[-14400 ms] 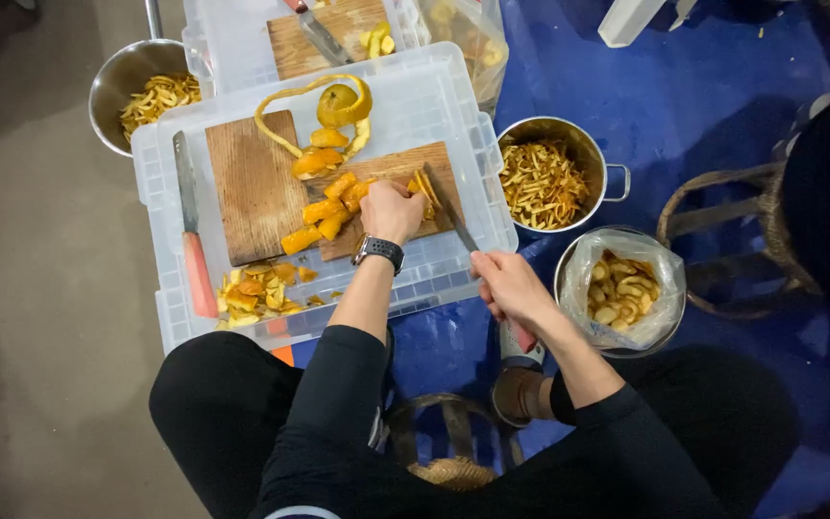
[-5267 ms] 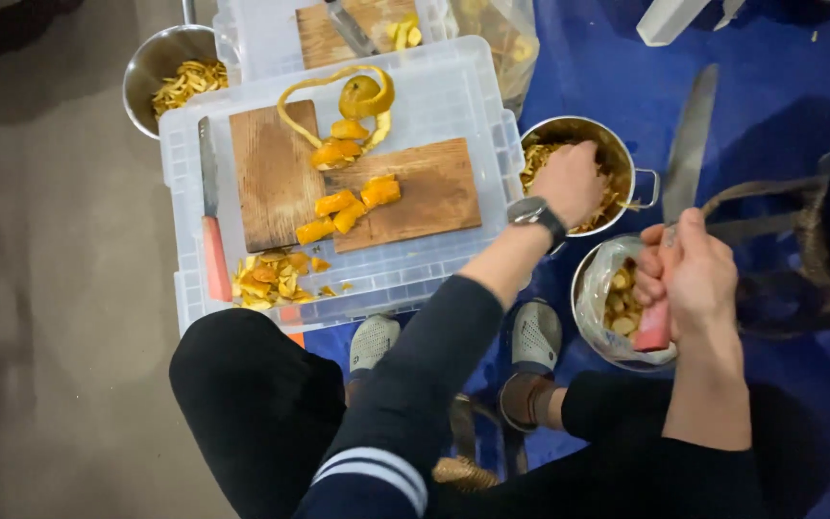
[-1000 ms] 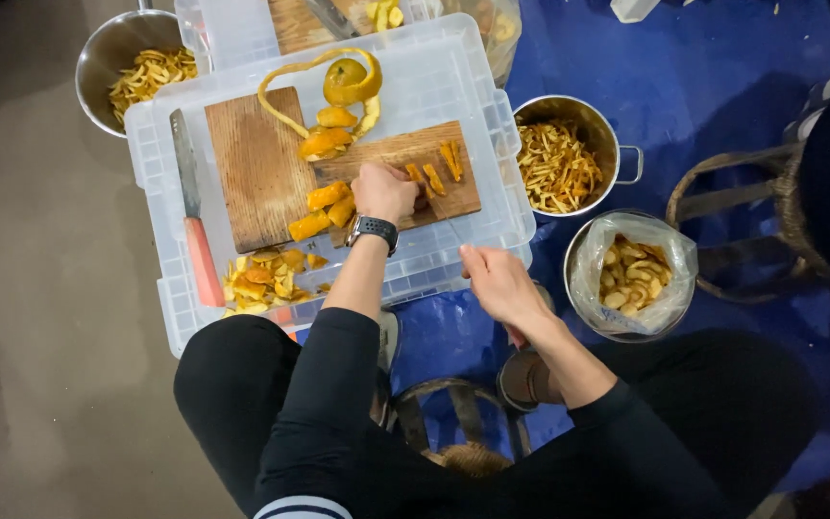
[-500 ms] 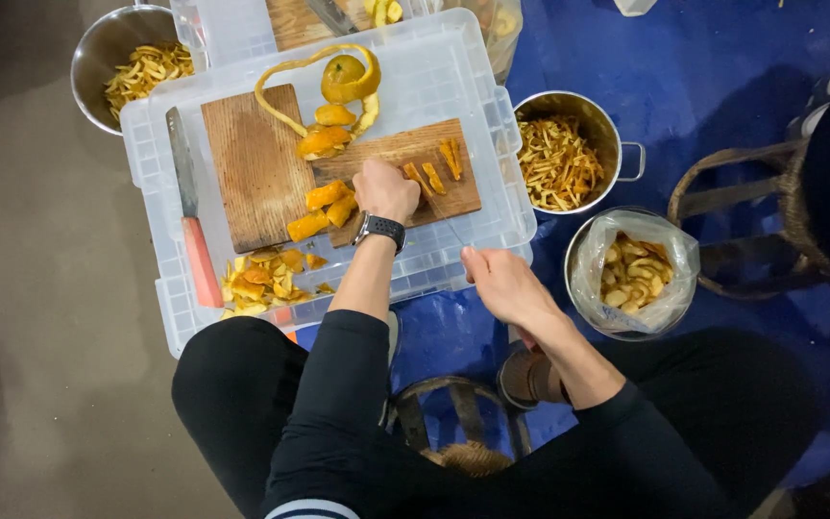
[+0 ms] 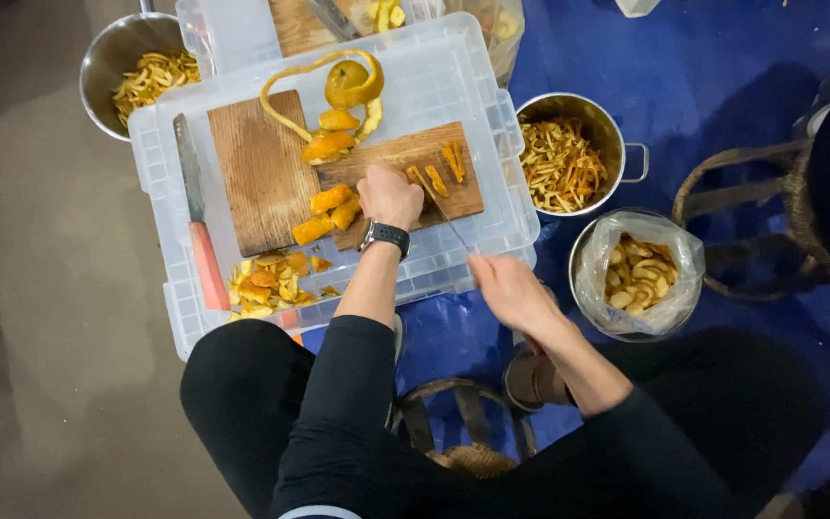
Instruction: Slicing yellow fruit into thin strips on a wooden cutting board using a knife.
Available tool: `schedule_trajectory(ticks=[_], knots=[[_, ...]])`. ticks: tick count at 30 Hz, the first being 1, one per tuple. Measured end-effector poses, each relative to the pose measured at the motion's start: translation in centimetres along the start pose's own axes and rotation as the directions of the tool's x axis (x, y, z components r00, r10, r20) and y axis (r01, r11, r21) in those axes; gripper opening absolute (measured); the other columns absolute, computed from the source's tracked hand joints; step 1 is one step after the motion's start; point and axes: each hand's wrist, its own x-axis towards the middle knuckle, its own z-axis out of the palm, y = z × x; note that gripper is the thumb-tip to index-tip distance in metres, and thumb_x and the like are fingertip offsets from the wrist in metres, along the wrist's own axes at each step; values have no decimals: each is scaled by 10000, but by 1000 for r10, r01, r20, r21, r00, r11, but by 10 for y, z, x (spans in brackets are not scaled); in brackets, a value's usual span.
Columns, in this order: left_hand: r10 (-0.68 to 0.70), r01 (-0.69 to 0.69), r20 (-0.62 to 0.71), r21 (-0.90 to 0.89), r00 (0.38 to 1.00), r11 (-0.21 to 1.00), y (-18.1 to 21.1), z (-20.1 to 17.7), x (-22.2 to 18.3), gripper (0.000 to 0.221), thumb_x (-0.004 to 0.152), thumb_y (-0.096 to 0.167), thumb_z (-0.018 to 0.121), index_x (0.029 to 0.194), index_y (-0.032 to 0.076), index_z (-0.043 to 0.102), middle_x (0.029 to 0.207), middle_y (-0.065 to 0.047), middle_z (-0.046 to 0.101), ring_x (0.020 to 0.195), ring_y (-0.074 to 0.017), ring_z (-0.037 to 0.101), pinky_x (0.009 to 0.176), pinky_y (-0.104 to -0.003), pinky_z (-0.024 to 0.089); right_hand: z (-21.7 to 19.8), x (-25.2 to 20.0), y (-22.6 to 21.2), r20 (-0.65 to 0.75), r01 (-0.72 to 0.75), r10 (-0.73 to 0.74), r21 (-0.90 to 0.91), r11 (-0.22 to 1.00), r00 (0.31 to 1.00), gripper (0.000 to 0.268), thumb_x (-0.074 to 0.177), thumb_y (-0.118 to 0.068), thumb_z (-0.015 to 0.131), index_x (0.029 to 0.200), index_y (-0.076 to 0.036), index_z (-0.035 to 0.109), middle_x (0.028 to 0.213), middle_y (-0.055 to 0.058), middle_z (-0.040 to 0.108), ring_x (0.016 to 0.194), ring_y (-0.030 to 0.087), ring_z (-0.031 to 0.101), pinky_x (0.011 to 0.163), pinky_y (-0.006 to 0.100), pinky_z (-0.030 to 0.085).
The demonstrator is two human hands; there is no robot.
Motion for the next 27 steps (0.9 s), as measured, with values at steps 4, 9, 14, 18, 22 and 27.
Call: schedule_trajectory(ticks=[4,9,14,18,22,27], knots=[[-25,25,12,13,1000,1000,0,2,0,210,776,137,665,922,95,810,1088,-244,753,1129,-408,710,970,-494,584,2,-13,6,-62,-18,22,53,998,998,579,1082,-408,369,814,-18,703,814,270,724,921,459,713,820,546,544],[-8,8,9,26,1000,1000,-2,3,1,212,765,137,650,880,130,828,1072,-250,760,1118,-412,715,971,-495,587,-6,-2,-17,-97,-19,26,73,997,995,593,1071,-455,362,851,-52,738,771,195,738,913,437,721,822,538,552],[3,-4,9,22,1000,1000,8,3,-3,237,769,189,677,941,119,825,1063,-253,759,1112,-417,715,955,-494,590,-24,12,5,-151,-100,109,68,993,982,559,1024,-528,399,838,-141,757,735,122,738,864,341,726,812,484,562],[45,-45,7,28,999,999,14,12,0,241,806,249,720,986,130,829,1069,-246,761,1124,-410,710,955,-465,591,-14,23,29,-169,-97,90,-33,995,982,566,1028,-489,390,865,-98,764,816,153,767,1016,400,707,922,540,516],[41,-43,43,46,998,998,24,13,-1,304,828,315,763,1034,98,817,1126,-266,748,1172,-410,692,983,-468,577,-8,1,7,-105,-90,101,103,991,989,574,1050,-432,388,955,-16,771,925,249,757,1053,439,693,926,564,504],[56,-55,88,-13,995,998,2,30,24,318,803,345,783,995,91,807,931,-185,781,917,-295,787,867,-398,632,-6,5,21,306,-332,147,735,591,941,478,1095,-507,351,1023,-57,496,593,-16,335,362,103,354,359,286,364]])
